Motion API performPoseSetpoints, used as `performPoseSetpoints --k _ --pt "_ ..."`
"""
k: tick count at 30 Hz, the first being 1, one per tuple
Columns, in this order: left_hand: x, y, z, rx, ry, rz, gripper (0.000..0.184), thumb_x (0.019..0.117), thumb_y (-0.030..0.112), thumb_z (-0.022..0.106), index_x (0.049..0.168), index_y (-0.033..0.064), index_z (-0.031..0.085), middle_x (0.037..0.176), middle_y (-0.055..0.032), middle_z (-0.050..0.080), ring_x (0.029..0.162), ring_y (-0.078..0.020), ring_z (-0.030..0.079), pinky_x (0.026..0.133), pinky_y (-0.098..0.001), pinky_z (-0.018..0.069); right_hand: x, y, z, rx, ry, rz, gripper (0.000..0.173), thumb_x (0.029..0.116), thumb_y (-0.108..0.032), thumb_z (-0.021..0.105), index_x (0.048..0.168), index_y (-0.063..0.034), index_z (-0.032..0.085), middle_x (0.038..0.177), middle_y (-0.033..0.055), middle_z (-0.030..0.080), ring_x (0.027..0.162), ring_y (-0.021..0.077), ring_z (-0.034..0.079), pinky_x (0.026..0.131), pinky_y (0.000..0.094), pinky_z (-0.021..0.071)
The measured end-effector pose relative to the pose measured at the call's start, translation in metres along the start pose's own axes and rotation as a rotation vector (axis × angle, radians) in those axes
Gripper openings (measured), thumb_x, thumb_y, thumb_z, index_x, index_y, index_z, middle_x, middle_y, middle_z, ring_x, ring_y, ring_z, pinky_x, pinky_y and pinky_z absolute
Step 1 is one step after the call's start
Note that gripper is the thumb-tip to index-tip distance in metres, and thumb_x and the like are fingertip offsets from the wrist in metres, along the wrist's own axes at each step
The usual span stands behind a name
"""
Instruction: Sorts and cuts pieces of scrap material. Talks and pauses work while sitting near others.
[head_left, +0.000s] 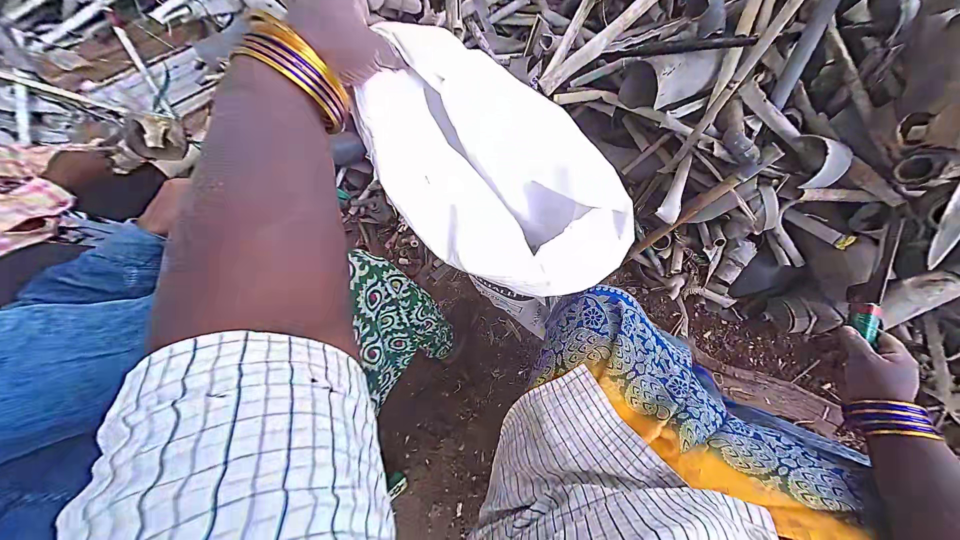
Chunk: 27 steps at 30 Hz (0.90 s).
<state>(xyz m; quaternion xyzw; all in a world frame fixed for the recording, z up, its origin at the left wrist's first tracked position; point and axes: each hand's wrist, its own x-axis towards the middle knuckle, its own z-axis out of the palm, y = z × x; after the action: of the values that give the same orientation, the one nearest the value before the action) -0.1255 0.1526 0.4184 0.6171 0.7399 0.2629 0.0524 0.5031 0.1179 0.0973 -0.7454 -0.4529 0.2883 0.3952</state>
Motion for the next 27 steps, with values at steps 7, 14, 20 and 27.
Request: performPoseSetpoints --k 7,14,20,27 --pt "0.003 -0.044 0.067 0.364 -0.133 -0.143 0.052 0.0986 0.002 0.059 0.149 0.0014 0.047 0.14 -0.0362 0.054 0.134 -0.056 0.049 0.108 -0.0749 0.0333 -0.001 0.021 -0.012 -0.023 0.006 0.093 0.044 0.1082 -0.028 0.051 0.138 0.004 0.053 0.11 0.0217 0.063 0.083 0.0205 0.06 0.079 0.0435 0.0516" --pt "-0.026 -0.087 0.209 0.388 -0.192 -0.275 0.059 0.0959 -0.002 0.06 0.153 0.0018 0.045 0.152 -0.0329 0.045 0.139 -0.0524 0.046 0.112 -0.0671 0.0377 -0.004 0.022 -0.02 -0.028 0.039 0.167 0.043 0.1093 -0.027 0.048 0.138 0.0038 0.052 0.103 0.0206 0.062 0.077 0.0208 0.057 0.074 0.0436 0.0499" --pt "-0.105 0.005 0.259 0.38 -0.312 -0.032 0.066 0.0988 0.023 0.065 0.153 -0.0039 0.04 0.157 -0.0283 0.042 0.15 -0.043 0.034 0.123 -0.0594 0.0219 0.002 0.033 -0.022 -0.058 0.008 0.161 0.043 0.1096 -0.025 0.048 0.14 0.0047 0.049 0.101 0.0216 0.061 0.073 0.0215 0.056 0.072 0.0445 0.0492" --pt "-0.16 0.005 0.329 0.516 -0.831 -0.224 0.071 0.0986 0.004 0.056 0.162 0.0042 0.024 0.141 -0.0288 0.057 0.13 -0.0469 0.057 0.107 -0.0626 0.0442 0.002 0.036 -0.024 -0.09 -0.007 0.158 0.043 0.1098 -0.026 0.049 0.141 0.0037 0.049 0.098 0.0195 0.062 0.066 0.02 0.055 0.065 0.0421 0.0493"
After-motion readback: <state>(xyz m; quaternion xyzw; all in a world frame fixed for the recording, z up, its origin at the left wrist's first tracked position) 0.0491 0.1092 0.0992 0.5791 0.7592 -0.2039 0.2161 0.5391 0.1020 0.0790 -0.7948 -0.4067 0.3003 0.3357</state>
